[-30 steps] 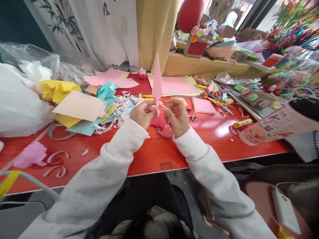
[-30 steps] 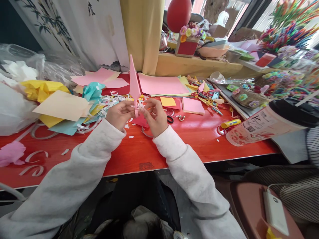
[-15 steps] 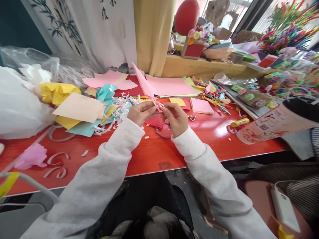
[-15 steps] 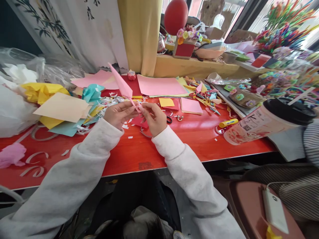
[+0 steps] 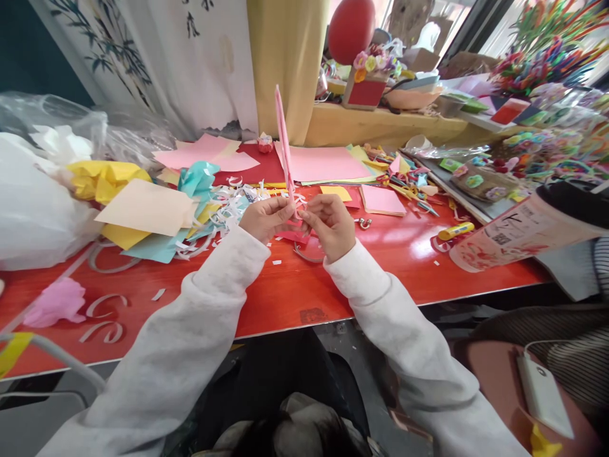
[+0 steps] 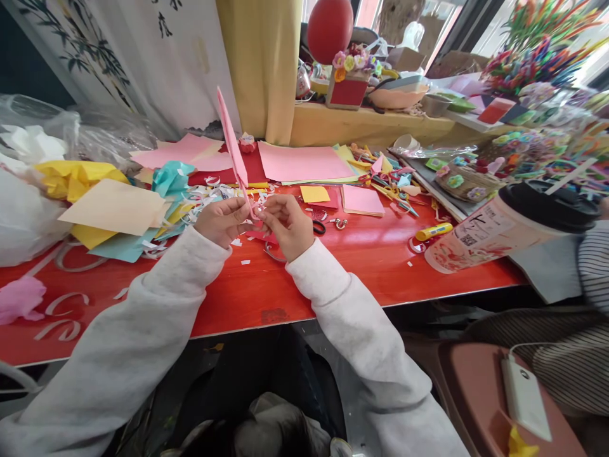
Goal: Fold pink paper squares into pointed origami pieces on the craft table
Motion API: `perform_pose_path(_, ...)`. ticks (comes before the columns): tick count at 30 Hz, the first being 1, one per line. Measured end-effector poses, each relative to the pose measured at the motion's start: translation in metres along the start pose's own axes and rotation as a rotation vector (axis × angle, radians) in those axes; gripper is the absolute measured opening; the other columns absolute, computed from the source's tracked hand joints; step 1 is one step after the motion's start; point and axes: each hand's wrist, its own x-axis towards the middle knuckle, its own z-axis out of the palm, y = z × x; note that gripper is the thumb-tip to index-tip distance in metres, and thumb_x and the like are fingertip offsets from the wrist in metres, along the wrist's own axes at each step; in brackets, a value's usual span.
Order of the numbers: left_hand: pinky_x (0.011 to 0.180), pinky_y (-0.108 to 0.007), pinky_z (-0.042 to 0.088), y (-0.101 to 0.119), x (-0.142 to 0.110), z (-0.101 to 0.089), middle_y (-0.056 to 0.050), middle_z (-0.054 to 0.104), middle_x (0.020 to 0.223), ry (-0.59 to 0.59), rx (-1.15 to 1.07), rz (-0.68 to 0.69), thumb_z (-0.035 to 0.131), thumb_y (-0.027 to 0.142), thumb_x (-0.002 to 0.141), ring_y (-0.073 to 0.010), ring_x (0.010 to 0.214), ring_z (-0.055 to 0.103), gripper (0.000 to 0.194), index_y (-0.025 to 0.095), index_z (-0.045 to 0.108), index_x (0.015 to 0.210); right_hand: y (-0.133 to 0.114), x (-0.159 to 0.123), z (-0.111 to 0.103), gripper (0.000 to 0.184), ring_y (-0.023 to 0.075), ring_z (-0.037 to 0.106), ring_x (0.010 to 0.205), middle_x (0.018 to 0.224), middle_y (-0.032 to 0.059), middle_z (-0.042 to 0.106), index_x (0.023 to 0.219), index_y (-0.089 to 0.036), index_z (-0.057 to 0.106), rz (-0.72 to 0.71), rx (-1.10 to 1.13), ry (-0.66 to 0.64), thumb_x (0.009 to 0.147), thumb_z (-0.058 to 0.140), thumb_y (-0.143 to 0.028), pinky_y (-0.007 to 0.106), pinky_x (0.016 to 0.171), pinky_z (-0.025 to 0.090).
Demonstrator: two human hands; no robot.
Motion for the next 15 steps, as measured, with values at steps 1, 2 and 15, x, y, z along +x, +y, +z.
perform_pose_path(1, 0.060, -0.024, 0.049, 0.0005, 0.0000, -0.0009, 0.001, 0.054, 0.061, -0.003, -0.005, -0.014, 0.072, 0.033, 0.054, -0.0084, 0.060, 0.053, 0.028, 0.011, 0.059, 0.066, 0.0002, -0.0003, -0.0003, 0.020, 0.0071, 0.052, 0.051, 0.067, -0.0035, 0.052, 0.086, -0.021, 0.039, -0.009, -0.006, -0.004, 0.076, 0.052, -0.034, 0.023, 0.047, 0.048)
perform_pose_path(2, 0.058, -0.024, 0.049, 0.0009, 0.0000, -0.0017, 0.001, 0.054, 0.062, -0.001, -0.009, -0.024, 0.071, 0.032, 0.055, -0.0082, 0.060, 0.053, 0.027, 0.011, 0.059, 0.068, 0.0005, -0.0006, -0.0005, 0.020, 0.0071, 0.052, 0.052, 0.067, -0.0035, 0.051, 0.085, -0.021, 0.039, -0.021, -0.014, -0.004, 0.076, 0.053, -0.033, 0.023, 0.047, 0.048)
perform_pose_path(15, 0.049, -0.020, 0.039, -0.0070, 0.0026, -0.0070, 0.004, 0.052, 0.062, 0.056, -0.028, 0.046, 0.070, 0.026, 0.056, -0.0074, 0.057, 0.049, 0.020, 0.017, 0.054, 0.063, -0.0038, -0.0010, -0.0032, 0.014, 0.0103, 0.054, 0.064, 0.079, 0.0016, 0.053, 0.090, -0.021, 0.047, -0.213, -0.331, -0.100, 0.081, 0.045, -0.031, 0.028, 0.062, 0.049)
